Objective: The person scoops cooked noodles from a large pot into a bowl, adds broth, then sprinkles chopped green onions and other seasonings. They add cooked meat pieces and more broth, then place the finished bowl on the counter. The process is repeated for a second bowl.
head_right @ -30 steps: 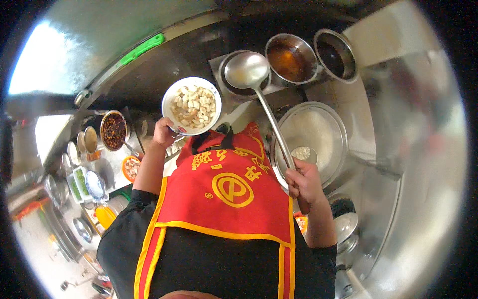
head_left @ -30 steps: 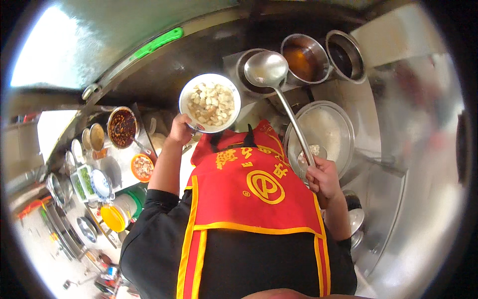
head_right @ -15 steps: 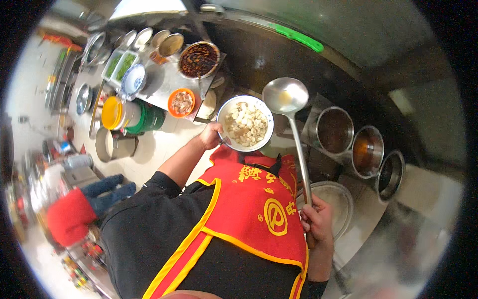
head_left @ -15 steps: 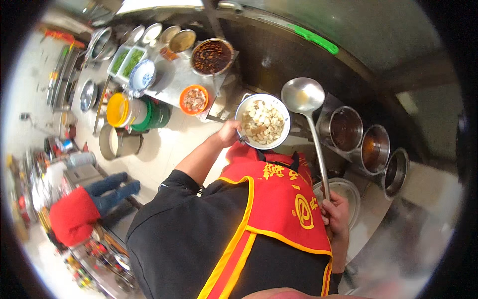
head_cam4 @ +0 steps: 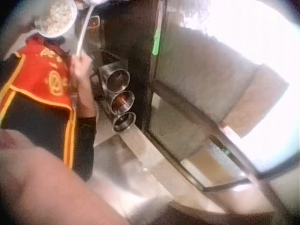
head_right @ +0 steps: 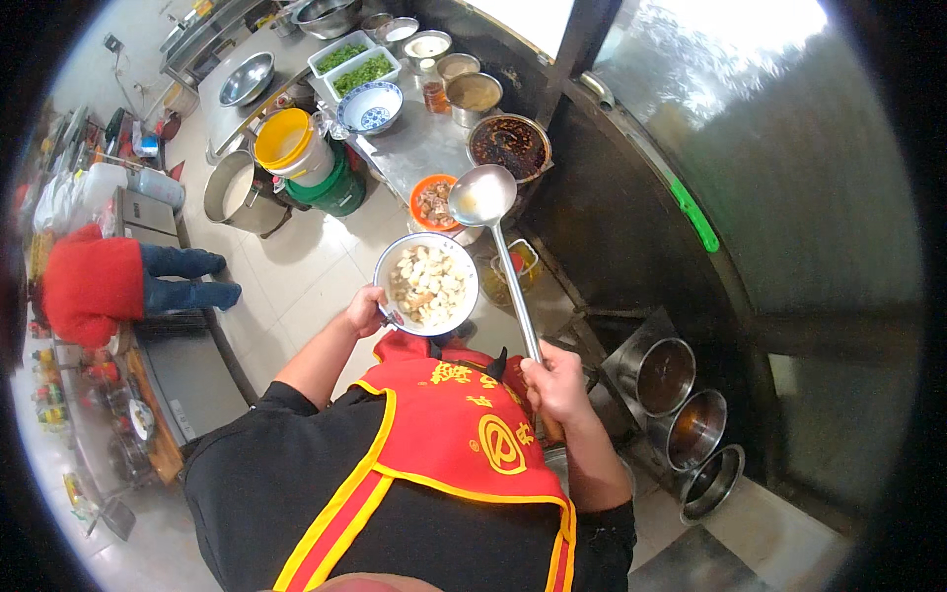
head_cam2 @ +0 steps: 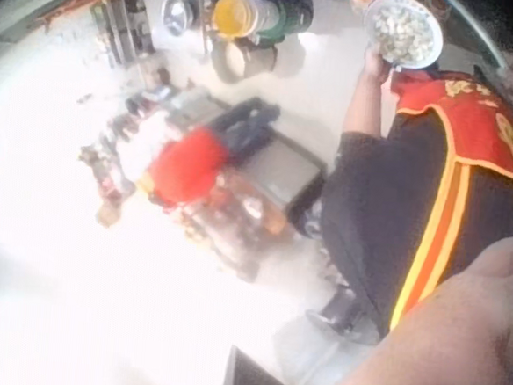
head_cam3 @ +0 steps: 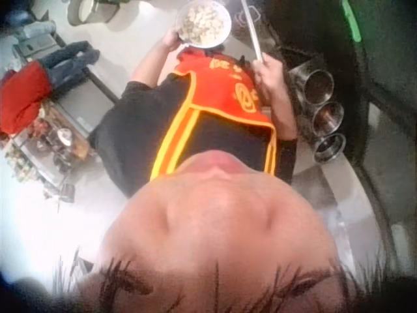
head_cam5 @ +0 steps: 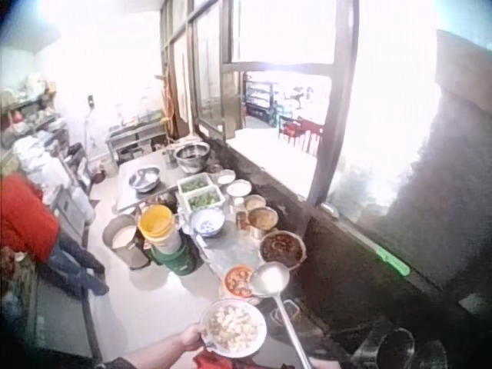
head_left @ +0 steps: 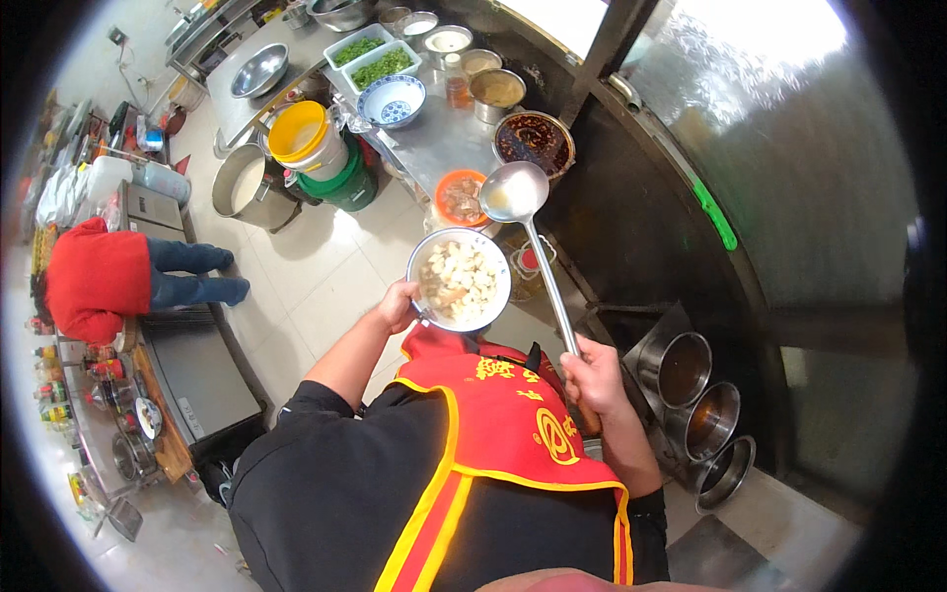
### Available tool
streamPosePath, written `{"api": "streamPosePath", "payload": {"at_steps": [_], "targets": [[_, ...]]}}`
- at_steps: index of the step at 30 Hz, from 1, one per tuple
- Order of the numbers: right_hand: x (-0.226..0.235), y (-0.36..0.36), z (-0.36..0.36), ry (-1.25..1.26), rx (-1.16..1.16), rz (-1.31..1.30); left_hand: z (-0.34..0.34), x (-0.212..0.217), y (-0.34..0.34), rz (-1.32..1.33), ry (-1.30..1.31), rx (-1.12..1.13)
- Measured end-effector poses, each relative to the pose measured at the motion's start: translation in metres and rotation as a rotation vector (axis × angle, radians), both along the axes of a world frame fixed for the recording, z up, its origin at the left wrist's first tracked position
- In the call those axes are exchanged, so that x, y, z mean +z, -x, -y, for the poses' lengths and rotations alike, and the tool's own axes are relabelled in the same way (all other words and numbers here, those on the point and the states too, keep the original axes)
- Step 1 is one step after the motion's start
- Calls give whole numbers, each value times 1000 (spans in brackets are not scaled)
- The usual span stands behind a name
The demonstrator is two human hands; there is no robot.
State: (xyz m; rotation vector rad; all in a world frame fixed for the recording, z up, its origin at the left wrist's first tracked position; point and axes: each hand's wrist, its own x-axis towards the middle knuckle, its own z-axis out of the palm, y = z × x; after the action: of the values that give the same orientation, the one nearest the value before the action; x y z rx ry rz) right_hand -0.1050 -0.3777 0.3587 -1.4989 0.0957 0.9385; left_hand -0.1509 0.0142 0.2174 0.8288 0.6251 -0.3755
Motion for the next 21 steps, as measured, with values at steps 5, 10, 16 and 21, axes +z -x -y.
{"api": "streamPosePath", "payload": {"at_steps": [5, 10, 16, 21], "targets": [[-21, -25, -39, 29, 21, 41, -36, -24, 12, 34, -30, 118], [-17, -40, -53, -80, -90, -195, -58, -37, 15, 31, 12, 116], [-3, -44, -69, -65, -92, -200, -66, -49, 8, 34, 8, 145], [9, -43, -71, -109, -94, -236, -71, -53, -7, 47, 12, 107]]}}
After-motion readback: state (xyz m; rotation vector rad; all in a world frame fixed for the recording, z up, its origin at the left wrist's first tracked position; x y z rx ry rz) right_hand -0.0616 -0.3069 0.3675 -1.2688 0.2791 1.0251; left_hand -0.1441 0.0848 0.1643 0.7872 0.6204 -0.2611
